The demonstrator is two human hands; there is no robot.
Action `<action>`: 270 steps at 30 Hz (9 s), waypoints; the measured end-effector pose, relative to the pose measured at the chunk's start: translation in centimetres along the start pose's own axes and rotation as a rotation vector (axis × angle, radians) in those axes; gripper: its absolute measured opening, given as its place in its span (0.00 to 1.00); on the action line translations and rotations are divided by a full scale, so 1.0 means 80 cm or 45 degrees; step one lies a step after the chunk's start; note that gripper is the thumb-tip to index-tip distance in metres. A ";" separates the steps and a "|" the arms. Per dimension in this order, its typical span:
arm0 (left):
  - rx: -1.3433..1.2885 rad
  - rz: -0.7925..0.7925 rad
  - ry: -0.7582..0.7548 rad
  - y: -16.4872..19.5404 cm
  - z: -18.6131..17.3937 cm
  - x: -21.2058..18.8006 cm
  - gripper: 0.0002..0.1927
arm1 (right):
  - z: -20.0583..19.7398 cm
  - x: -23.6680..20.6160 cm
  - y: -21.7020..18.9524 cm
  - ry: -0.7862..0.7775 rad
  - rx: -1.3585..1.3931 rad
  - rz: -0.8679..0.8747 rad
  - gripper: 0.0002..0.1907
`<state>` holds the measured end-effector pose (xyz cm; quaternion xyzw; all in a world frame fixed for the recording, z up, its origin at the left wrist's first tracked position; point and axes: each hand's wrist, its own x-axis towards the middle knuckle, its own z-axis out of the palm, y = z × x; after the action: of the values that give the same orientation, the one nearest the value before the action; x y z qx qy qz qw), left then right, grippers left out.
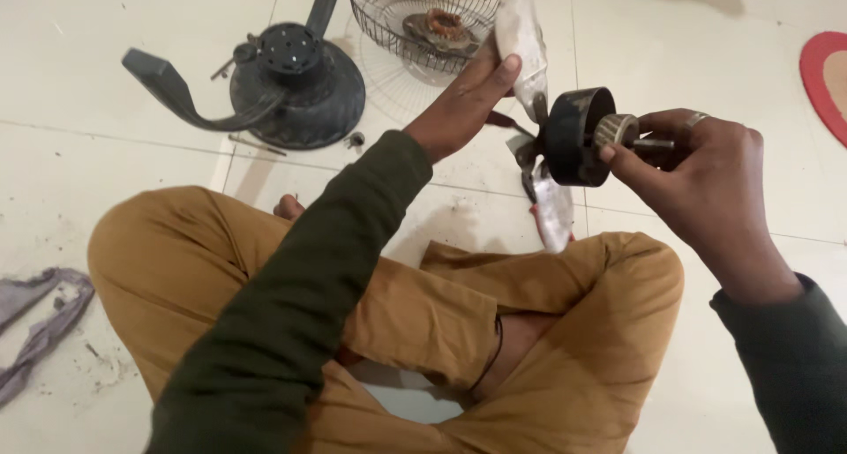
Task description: The person sits on the floor repairing a disassembled table fan. They fit the blade assembly onto the motor shaft, spin the blades by hand to check them, then wipe the plastic fan cover with a cloth.
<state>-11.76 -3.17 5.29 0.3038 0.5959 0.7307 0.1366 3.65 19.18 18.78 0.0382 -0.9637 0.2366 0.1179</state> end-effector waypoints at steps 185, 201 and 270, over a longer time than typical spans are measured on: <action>0.658 -0.096 -0.240 0.194 0.055 -0.117 0.52 | 0.123 -0.124 0.013 0.113 1.633 0.183 0.79; -0.076 -0.163 0.059 0.161 0.109 -0.202 0.51 | 0.141 -0.111 0.036 0.286 1.647 0.334 0.69; -0.045 -0.670 -0.166 0.115 0.086 -0.188 0.48 | 0.137 -0.123 0.044 -0.043 2.174 0.653 0.56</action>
<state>5.59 -8.51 10.57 0.1824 0.6314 0.6593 0.3652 10.43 17.38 5.37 -0.1002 -0.4395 0.8924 -0.0215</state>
